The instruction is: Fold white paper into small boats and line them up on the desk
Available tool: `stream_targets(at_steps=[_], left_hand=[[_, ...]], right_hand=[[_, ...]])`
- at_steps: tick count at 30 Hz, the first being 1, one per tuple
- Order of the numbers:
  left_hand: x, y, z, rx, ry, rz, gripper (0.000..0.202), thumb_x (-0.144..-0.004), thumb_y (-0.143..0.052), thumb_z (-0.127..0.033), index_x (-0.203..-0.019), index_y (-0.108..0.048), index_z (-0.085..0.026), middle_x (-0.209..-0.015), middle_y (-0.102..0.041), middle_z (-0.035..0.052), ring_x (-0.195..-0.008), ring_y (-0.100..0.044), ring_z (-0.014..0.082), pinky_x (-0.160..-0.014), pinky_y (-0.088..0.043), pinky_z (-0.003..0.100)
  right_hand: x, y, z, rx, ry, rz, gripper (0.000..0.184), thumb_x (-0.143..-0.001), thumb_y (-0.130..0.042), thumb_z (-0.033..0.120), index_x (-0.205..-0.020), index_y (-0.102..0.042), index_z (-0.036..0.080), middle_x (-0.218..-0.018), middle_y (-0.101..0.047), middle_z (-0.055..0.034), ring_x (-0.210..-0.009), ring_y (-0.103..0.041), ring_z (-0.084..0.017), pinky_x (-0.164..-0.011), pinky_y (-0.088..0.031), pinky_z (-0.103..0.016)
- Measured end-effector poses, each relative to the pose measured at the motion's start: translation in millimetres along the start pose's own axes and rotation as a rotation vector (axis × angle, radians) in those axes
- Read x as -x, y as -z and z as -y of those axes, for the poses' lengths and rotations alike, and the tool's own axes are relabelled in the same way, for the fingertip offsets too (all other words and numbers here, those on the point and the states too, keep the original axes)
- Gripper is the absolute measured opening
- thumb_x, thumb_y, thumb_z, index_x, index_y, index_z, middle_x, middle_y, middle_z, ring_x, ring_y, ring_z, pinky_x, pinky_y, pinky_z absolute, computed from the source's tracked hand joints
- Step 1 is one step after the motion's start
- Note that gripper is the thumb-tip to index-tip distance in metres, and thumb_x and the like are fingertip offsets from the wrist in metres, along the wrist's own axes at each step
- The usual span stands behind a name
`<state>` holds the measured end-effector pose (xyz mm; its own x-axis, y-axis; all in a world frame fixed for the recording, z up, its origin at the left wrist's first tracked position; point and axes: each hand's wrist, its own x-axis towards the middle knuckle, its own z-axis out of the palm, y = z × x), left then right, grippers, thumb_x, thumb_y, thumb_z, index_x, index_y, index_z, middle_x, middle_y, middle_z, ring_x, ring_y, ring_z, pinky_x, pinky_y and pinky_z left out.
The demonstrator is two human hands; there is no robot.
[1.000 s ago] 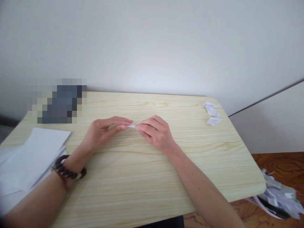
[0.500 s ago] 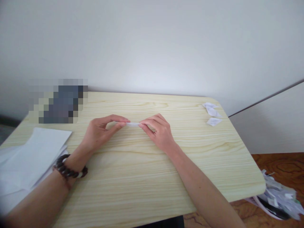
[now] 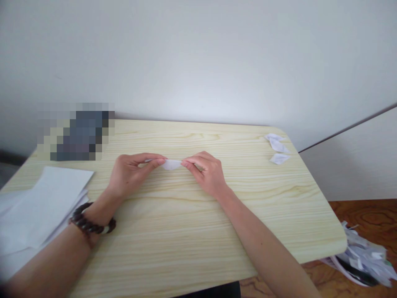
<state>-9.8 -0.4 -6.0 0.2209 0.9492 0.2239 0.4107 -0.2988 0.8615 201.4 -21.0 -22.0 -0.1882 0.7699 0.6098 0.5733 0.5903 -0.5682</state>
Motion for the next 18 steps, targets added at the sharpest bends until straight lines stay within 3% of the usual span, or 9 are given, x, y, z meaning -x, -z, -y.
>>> stream_targets(at_steps=[7, 9, 14, 18], left_hand=[[-1.4, 1.5, 1.6, 0.140, 0.041, 0.123, 0.037, -0.085, -0.059, -0.049, -0.091, -0.077, -0.018, -0.087, -0.076, 0.0035, -0.079, -0.068, 0.0207, -0.071, -0.053, 0.026], [-2.2, 2.0, 2.8, 0.142, 0.048, 0.144, 0.042, -0.086, -0.056, -0.053, -0.087, -0.077, -0.017, -0.082, -0.076, 0.0045, -0.074, -0.067, 0.0205, -0.066, -0.052, 0.027], [-3.8, 1.5, 4.1, 0.121, 0.052, 0.119, 0.043, -0.088, -0.053, -0.052, -0.092, -0.076, -0.016, -0.081, -0.074, 0.0042, -0.073, -0.065, 0.0187, -0.066, -0.051, 0.026], [-3.6, -0.8, 5.3, 0.168, 0.060, 0.095, 0.040, -0.087, -0.058, -0.049, -0.102, -0.073, -0.016, -0.087, -0.075, 0.0049, -0.076, -0.065, 0.0179, -0.068, -0.052, 0.025]], right_hand=[[0.3, 1.5, 0.3, -0.092, -0.131, 0.065, 0.023, -0.092, -0.054, 0.027, -0.075, -0.068, 0.019, -0.070, -0.069, -0.0009, -0.067, -0.064, -0.012, -0.063, -0.049, -0.023], [1.4, 2.1, -0.3, -0.115, -0.140, 0.080, 0.021, -0.093, -0.052, 0.026, -0.083, -0.069, 0.019, -0.075, -0.071, -0.0016, -0.071, -0.065, -0.013, -0.065, -0.050, -0.023], [4.2, 1.8, -1.1, -0.111, -0.009, 0.120, 0.027, -0.089, -0.053, 0.018, -0.113, -0.063, 0.023, -0.096, -0.070, -0.0039, -0.075, -0.063, -0.013, -0.071, -0.053, -0.027], [3.9, 0.1, -2.8, -0.090, 0.100, 0.095, 0.029, -0.087, -0.053, 0.012, -0.111, -0.063, 0.024, -0.098, -0.067, -0.0043, -0.079, -0.062, -0.012, -0.070, -0.053, -0.027]])
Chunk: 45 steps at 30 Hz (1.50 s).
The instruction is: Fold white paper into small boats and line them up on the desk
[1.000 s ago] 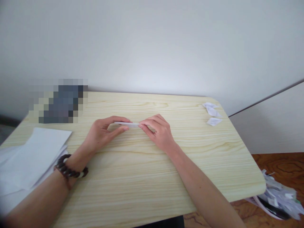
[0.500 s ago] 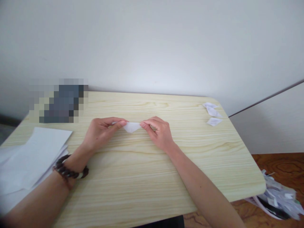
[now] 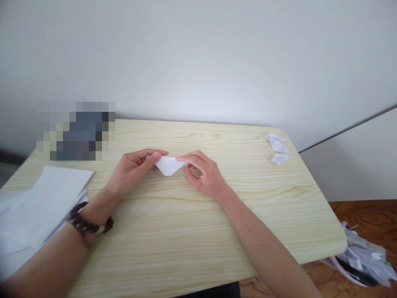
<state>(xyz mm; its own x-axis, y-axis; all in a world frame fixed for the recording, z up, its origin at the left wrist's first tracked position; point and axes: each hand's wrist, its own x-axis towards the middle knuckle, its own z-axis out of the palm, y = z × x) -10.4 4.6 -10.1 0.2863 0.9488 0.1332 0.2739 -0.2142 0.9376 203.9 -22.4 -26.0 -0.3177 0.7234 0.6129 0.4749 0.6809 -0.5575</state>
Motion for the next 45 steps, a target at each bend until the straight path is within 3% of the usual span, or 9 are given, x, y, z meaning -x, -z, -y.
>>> stream_targets(at_steps=[7, 10, 13, 17, 20, 24, 28, 38, 45], left_hand=[[2.2, -1.3, 0.8, 0.011, -0.091, 0.110, 0.032, -0.084, -0.064, -0.042, -0.104, -0.071, -0.017, -0.100, -0.073, 0.0082, -0.085, -0.066, 0.0190, -0.070, -0.051, 0.026], [1.4, -0.2, -0.9, -0.049, -0.212, 0.163, 0.038, -0.076, -0.074, -0.041, -0.106, -0.069, -0.019, -0.110, -0.069, 0.0096, -0.098, -0.064, 0.0217, -0.073, -0.051, 0.027], [0.8, -0.1, -1.4, -0.091, -0.296, 0.219, 0.046, -0.069, -0.080, -0.041, -0.107, -0.068, -0.020, -0.109, -0.069, 0.0090, -0.097, -0.063, 0.0217, -0.071, -0.050, 0.026], [2.4, -2.4, -1.6, -0.180, -0.220, 0.141, 0.027, -0.082, -0.066, -0.042, -0.087, -0.070, -0.016, -0.081, -0.070, 0.0035, -0.073, -0.062, 0.0164, -0.065, -0.047, 0.025], [3.5, -3.7, -1.1, -0.232, -0.173, 0.075, 0.027, -0.085, -0.061, -0.043, -0.090, -0.069, -0.018, -0.082, -0.071, 0.0017, -0.073, -0.063, 0.0165, -0.069, -0.048, 0.025], [2.2, -4.0, 1.2, -0.344, -0.424, 0.012, 0.021, -0.086, -0.063, -0.036, -0.099, -0.067, -0.020, -0.098, -0.070, 0.0053, -0.093, -0.061, 0.0200, -0.085, -0.047, 0.033], [0.9, -5.1, 3.1, -0.537, -0.640, -0.075, 0.013, -0.084, -0.067, -0.031, -0.093, -0.069, -0.022, -0.091, -0.067, 0.0061, -0.089, -0.057, 0.0208, -0.081, -0.044, 0.036], [4.2, -8.2, 6.6, -0.543, -0.665, -0.021, 0.011, -0.092, -0.054, -0.020, -0.091, -0.065, -0.020, -0.087, -0.064, 0.0044, -0.081, -0.061, 0.0149, -0.073, -0.050, 0.027], [5.0, -8.8, 1.1, -0.498, -0.703, 0.048, 0.008, -0.090, -0.057, -0.017, -0.096, -0.062, -0.017, -0.094, -0.068, 0.0059, -0.087, -0.063, 0.0155, -0.079, -0.051, 0.028]], right_hand=[[-1.0, 1.4, -2.4, 0.059, 0.028, -0.061, 0.018, -0.089, -0.055, 0.015, -0.098, -0.069, 0.023, -0.091, -0.069, -0.0039, -0.083, -0.065, -0.013, -0.072, -0.054, -0.027], [-1.0, 1.9, -1.3, 0.050, -0.024, -0.071, 0.016, -0.090, -0.056, 0.017, -0.096, -0.069, 0.023, -0.089, -0.070, -0.0036, -0.080, -0.066, -0.013, -0.069, -0.054, -0.026], [-0.7, 1.7, 1.0, 0.041, -0.102, -0.053, 0.014, -0.090, -0.056, 0.022, -0.095, -0.070, 0.022, -0.086, -0.073, -0.0028, -0.077, -0.067, -0.013, -0.067, -0.054, -0.025], [1.0, 0.3, 4.0, -0.034, -0.155, 0.005, 0.016, -0.092, -0.053, 0.024, -0.102, -0.066, 0.021, -0.076, -0.073, -0.0002, -0.068, -0.068, -0.011, -0.060, -0.052, -0.020], [3.0, -1.5, 5.0, -0.050, -0.156, 0.002, 0.016, -0.090, -0.056, 0.025, -0.104, -0.063, 0.021, -0.075, -0.072, 0.0009, -0.064, -0.068, -0.010, -0.059, -0.053, -0.020], [4.8, -3.2, 4.7, 0.062, -0.052, -0.001, 0.009, -0.089, -0.058, 0.023, -0.095, -0.064, 0.022, -0.077, -0.072, 0.0016, -0.062, -0.065, -0.009, -0.059, -0.051, -0.019], [4.2, -2.9, 4.8, 0.135, 0.042, -0.001, 0.007, -0.089, -0.058, 0.020, -0.093, -0.064, 0.021, -0.078, -0.072, 0.0006, -0.059, -0.062, -0.008, -0.057, -0.049, -0.019], [2.6, -3.3, 6.3, 0.151, 0.080, -0.035, 0.002, -0.087, -0.060, 0.022, -0.089, -0.060, 0.022, -0.073, -0.069, 0.0025, -0.060, -0.064, -0.009, -0.057, -0.050, -0.018], [4.4, -5.2, 7.9, 0.087, 0.005, -0.056, 0.003, -0.086, -0.060, 0.021, -0.089, -0.059, 0.022, -0.075, -0.070, 0.0028, -0.059, -0.065, -0.009, -0.057, -0.053, -0.018]])
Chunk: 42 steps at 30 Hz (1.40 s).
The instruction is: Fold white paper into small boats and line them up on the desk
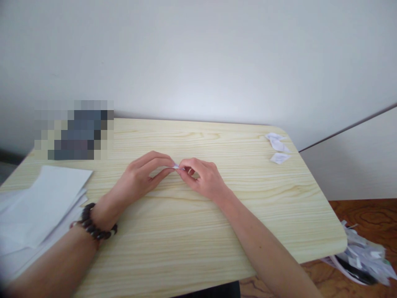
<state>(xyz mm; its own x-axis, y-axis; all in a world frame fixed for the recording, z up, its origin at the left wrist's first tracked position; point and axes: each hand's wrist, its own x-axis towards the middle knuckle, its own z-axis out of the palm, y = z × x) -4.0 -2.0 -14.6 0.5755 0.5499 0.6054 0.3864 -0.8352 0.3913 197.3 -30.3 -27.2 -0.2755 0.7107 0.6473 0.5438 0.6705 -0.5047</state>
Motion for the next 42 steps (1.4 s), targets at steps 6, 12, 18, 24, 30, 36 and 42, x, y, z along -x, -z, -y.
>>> stream_targets(at_steps=[6, 12, 18, 24, 30, 36, 42], left_hand=[[0.5, -0.9, -3.5, 0.024, 0.046, -0.069, 0.011, -0.090, -0.055, -0.013, -0.097, -0.063, -0.017, -0.092, -0.067, 0.0055, -0.085, -0.063, 0.0142, -0.075, -0.051, 0.024], [-1.0, 0.9, -7.1, 0.166, 0.195, -0.101, 0.013, -0.085, -0.060, -0.016, -0.097, -0.066, -0.016, -0.089, -0.069, 0.0042, -0.079, -0.064, 0.0138, -0.071, -0.050, 0.023], [-3.2, -0.1, -8.8, 0.273, 0.261, -0.071, 0.012, -0.085, -0.062, -0.018, -0.094, -0.069, -0.017, -0.088, -0.071, 0.0029, -0.079, -0.065, 0.0134, -0.073, -0.051, 0.023], [-4.1, -0.2, -9.4, 0.264, 0.250, -0.059, 0.011, -0.084, -0.061, -0.016, -0.092, -0.070, -0.017, -0.086, -0.070, 0.0024, -0.078, -0.065, 0.0127, -0.073, -0.051, 0.023], [-2.0, -1.6, -5.9, 0.229, 0.153, -0.069, 0.012, -0.085, -0.060, -0.013, -0.093, -0.070, -0.015, -0.087, -0.067, 0.0041, -0.079, -0.064, 0.0126, -0.072, -0.051, 0.022], [-0.3, -3.5, -4.7, 0.166, 0.087, -0.056, 0.013, -0.086, -0.058, -0.011, -0.094, -0.069, -0.014, -0.087, -0.065, 0.0053, -0.079, -0.062, 0.0130, -0.072, -0.051, 0.023], [0.3, -4.4, -4.0, 0.137, 0.097, -0.068, 0.014, -0.087, -0.057, -0.011, -0.095, -0.068, -0.015, -0.088, -0.065, 0.0050, -0.080, -0.063, 0.0137, -0.072, -0.051, 0.025]], right_hand=[[2.2, -2.0, -1.4, -0.057, -0.078, -0.034, 0.015, -0.087, -0.062, 0.023, -0.100, -0.056, 0.024, -0.079, -0.072, 0.0026, -0.062, -0.070, -0.011, -0.056, -0.056, -0.019], [2.5, 1.3, -4.6, 0.048, 0.006, -0.073, 0.008, -0.088, -0.059, 0.017, -0.093, -0.061, 0.023, -0.078, -0.075, 0.0024, -0.058, -0.069, -0.009, -0.052, -0.053, -0.018], [-0.1, 1.4, -4.7, 0.107, 0.074, -0.088, 0.012, -0.089, -0.059, 0.016, -0.098, -0.065, 0.022, -0.083, -0.076, 0.0020, -0.061, -0.070, -0.008, -0.055, -0.052, -0.017], [-1.3, 1.0, -4.9, 0.174, 0.115, -0.080, 0.011, -0.089, -0.062, 0.019, -0.099, -0.066, 0.022, -0.078, -0.076, 0.0032, -0.056, -0.067, -0.008, -0.054, -0.050, -0.017], [-0.6, 2.2, -3.9, 0.150, 0.038, 0.026, 0.006, -0.091, -0.058, 0.022, -0.094, -0.062, 0.020, -0.071, -0.074, 0.0034, -0.051, -0.064, -0.007, -0.049, -0.044, -0.017], [-2.1, 3.6, -3.3, 0.092, -0.078, 0.200, 0.007, -0.096, -0.049, 0.024, -0.095, -0.055, 0.020, -0.071, -0.071, 0.0032, -0.054, -0.063, -0.007, -0.056, -0.043, -0.018], [-3.3, 3.8, -2.5, 0.079, -0.109, 0.197, 0.009, -0.097, -0.046, 0.027, -0.095, -0.053, 0.021, -0.072, -0.070, 0.0026, -0.056, -0.063, -0.008, -0.057, -0.043, -0.019]])
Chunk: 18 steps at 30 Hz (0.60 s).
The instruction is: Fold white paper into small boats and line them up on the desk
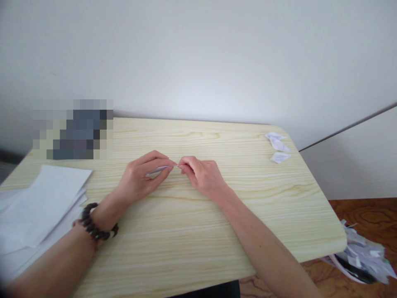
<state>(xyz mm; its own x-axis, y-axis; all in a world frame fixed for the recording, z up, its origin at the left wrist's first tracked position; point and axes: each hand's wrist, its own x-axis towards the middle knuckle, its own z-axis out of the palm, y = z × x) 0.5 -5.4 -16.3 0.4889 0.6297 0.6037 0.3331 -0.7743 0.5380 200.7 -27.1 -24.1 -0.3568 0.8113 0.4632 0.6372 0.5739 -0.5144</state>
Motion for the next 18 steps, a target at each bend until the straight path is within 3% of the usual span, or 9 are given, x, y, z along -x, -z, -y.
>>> stream_targets(at_steps=[6, 9, 12, 18], left_hand=[[0.2, -0.7, 2.3, 0.016, -0.003, -0.002, 0.015, -0.086, -0.059, -0.011, -0.099, -0.067, -0.015, -0.091, -0.065, 0.0049, -0.084, -0.062, 0.0135, -0.075, -0.051, 0.025], [-0.8, -0.2, 2.9, -0.043, 0.046, -0.055, 0.024, -0.085, -0.062, -0.012, -0.108, -0.064, -0.015, -0.100, -0.064, 0.0065, -0.093, -0.062, 0.0158, -0.082, -0.051, 0.028], [-1.6, 0.8, 4.9, -0.121, 0.136, -0.134, 0.030, -0.083, -0.064, -0.013, -0.113, -0.060, -0.017, -0.104, -0.063, 0.0059, -0.093, -0.061, 0.0161, -0.080, -0.052, 0.028], [-0.9, 2.1, 11.3, -0.181, 0.175, -0.126, 0.006, -0.085, -0.063, -0.016, -0.091, -0.063, -0.018, -0.089, -0.065, 0.0017, -0.088, -0.061, 0.0170, -0.079, -0.051, 0.031]], right_hand=[[2.4, 0.0, -3.7, -0.013, -0.041, 0.013, 0.008, -0.096, -0.047, 0.028, -0.096, -0.052, 0.022, -0.072, -0.070, 0.0027, -0.054, -0.062, -0.009, -0.056, -0.043, -0.019], [3.5, -0.1, -6.7, -0.037, -0.114, -0.001, 0.009, -0.097, -0.044, 0.030, -0.098, -0.050, 0.023, -0.076, -0.071, 0.0012, -0.057, -0.064, -0.010, -0.058, -0.045, -0.021], [4.1, -0.3, -9.9, -0.073, -0.192, -0.056, 0.011, -0.097, -0.043, 0.032, -0.100, -0.049, 0.023, -0.086, -0.071, -0.0022, -0.065, -0.067, -0.012, -0.060, -0.047, -0.023], [0.5, 0.5, -11.0, -0.112, -0.155, -0.141, 0.009, -0.096, -0.045, 0.029, -0.100, -0.050, 0.023, -0.119, -0.065, -0.0084, -0.081, -0.067, -0.014, -0.068, -0.053, -0.027]])
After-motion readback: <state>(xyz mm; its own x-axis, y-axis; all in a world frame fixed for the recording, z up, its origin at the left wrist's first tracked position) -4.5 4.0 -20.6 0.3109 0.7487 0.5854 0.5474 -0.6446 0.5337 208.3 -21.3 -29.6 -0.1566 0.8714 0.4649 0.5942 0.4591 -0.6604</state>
